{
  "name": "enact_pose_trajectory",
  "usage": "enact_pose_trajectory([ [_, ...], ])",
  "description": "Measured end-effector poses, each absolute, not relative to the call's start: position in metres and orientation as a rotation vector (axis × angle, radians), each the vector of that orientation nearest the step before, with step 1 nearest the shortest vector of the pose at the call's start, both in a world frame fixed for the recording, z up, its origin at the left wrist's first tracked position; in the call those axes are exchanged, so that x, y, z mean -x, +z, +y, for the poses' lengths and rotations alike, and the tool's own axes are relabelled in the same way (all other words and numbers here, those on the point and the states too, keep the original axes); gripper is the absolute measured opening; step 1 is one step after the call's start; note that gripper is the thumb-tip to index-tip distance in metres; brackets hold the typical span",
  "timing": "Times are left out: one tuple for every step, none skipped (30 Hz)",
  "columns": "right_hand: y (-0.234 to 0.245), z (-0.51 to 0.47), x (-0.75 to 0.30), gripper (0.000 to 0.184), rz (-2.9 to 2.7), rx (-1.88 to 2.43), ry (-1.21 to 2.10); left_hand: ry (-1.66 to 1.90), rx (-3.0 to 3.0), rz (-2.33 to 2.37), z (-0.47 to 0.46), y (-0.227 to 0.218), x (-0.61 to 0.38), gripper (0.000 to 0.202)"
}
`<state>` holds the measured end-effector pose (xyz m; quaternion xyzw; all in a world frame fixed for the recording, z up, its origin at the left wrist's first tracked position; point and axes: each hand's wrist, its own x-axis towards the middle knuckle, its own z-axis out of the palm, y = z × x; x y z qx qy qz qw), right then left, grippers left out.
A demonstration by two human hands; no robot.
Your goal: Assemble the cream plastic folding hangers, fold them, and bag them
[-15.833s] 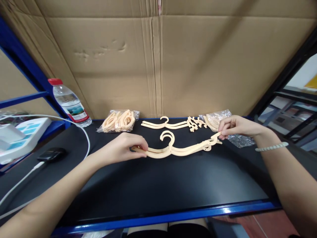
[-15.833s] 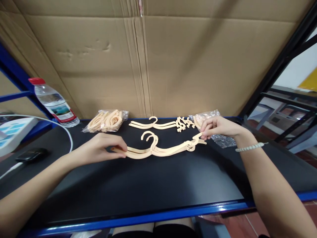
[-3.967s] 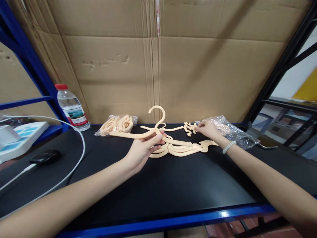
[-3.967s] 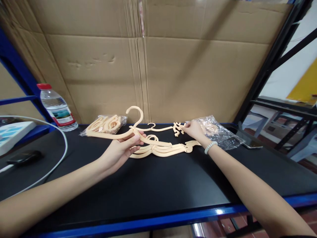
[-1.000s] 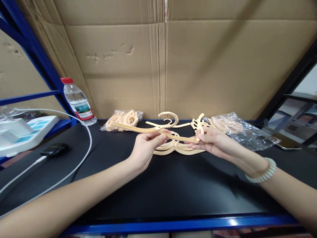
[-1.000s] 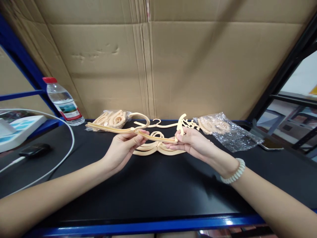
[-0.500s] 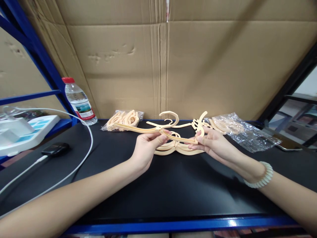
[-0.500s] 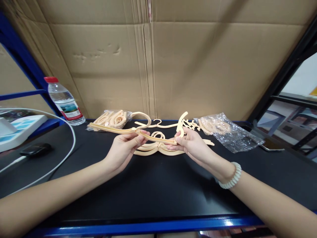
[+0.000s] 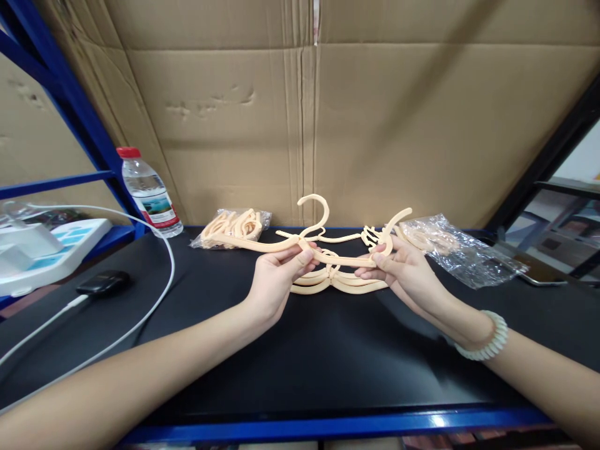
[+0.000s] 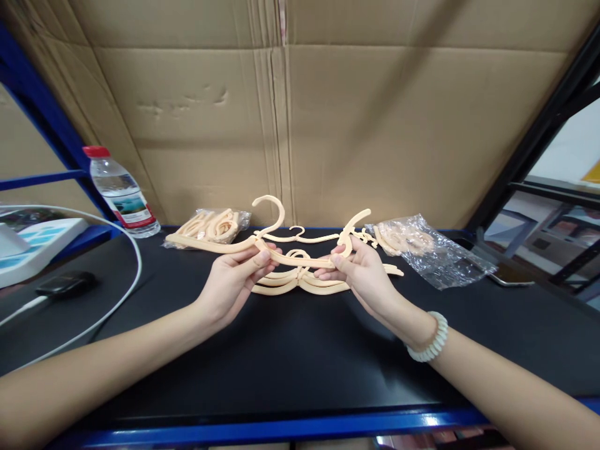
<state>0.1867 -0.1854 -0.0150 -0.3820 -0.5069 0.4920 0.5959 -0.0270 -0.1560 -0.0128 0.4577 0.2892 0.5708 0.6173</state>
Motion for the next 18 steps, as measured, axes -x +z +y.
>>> enact_pose_trajectory([
  [-0.014,-0.185,-0.187,0.041,-1.160,0.863,1.155,1.321,-1.051,0.667,-0.156,-0.013,0.027,0.024],
  [-0.013,-0.185,-0.188,0.040,-1.144,0.843,1.173,1.327,-1.047,0.669,-0.155,-0.013,0.027,0.024],
  [-0.012,-0.184,-0.189,0.039,-1.134,0.830,1.191,1.331,-1.040,0.674,-0.155,-0.013,0.027,0.023],
  [-0.011,-0.184,-0.189,0.038,-1.133,0.823,1.209,1.333,-1.031,0.679,-0.155,-0.013,0.027,0.022],
  [-0.010,-0.184,-0.190,0.036,-1.141,0.821,1.221,1.335,-1.020,0.685,-0.154,-0.013,0.028,0.022],
  [-0.009,-0.185,-0.190,0.034,-1.159,0.822,1.223,1.338,-1.006,0.691,-0.154,-0.013,0.028,0.021],
  [-0.009,-0.185,-0.190,0.033,-1.178,0.826,1.205,1.345,-0.990,0.697,-0.154,-0.013,0.028,0.021],
  [-0.008,-0.185,-0.191,0.032,-1.198,0.835,1.167,1.353,-0.976,0.701,-0.153,-0.012,0.028,0.020],
  [-0.008,-0.185,-0.191,0.032,-1.215,0.850,1.116,1.367,-0.964,0.703,-0.153,-0.012,0.029,0.020],
  [-0.007,-0.185,-0.191,0.032,-1.230,0.870,1.064,1.377,-0.956,0.703,-0.152,-0.011,0.028,0.019],
  [-0.007,-0.185,-0.192,0.033,-1.242,0.889,1.018,1.385,-0.949,0.702,-0.152,-0.011,0.028,0.019],
  [-0.006,-0.184,-0.193,0.033,-1.255,0.904,0.987,1.384,-0.943,0.703,-0.152,-0.010,0.028,0.019],
  [-0.005,-0.183,-0.194,0.032,-1.269,0.913,0.978,1.379,-0.938,0.705,-0.152,-0.010,0.028,0.020],
  [-0.004,-0.182,-0.196,0.031,-1.281,0.913,0.990,1.374,-0.933,0.706,-0.152,-0.009,0.028,0.020],
  [-0.003,-0.181,-0.198,0.030,-1.284,0.902,1.014,1.370,-0.929,0.706,-0.152,-0.009,0.028,0.020],
  [-0.002,-0.179,-0.202,0.028,-1.276,0.884,1.042,1.370,-0.930,0.703,-0.152,-0.009,0.028,0.019],
  [0.000,-0.177,-0.206,0.026,-1.261,0.866,1.065,1.373,-0.936,0.698,-0.152,-0.010,0.028,0.019],
  [0.002,-0.175,-0.211,0.024,-1.245,0.853,1.077,1.378,-0.945,0.693,-0.152,-0.010,0.028,0.018],
])
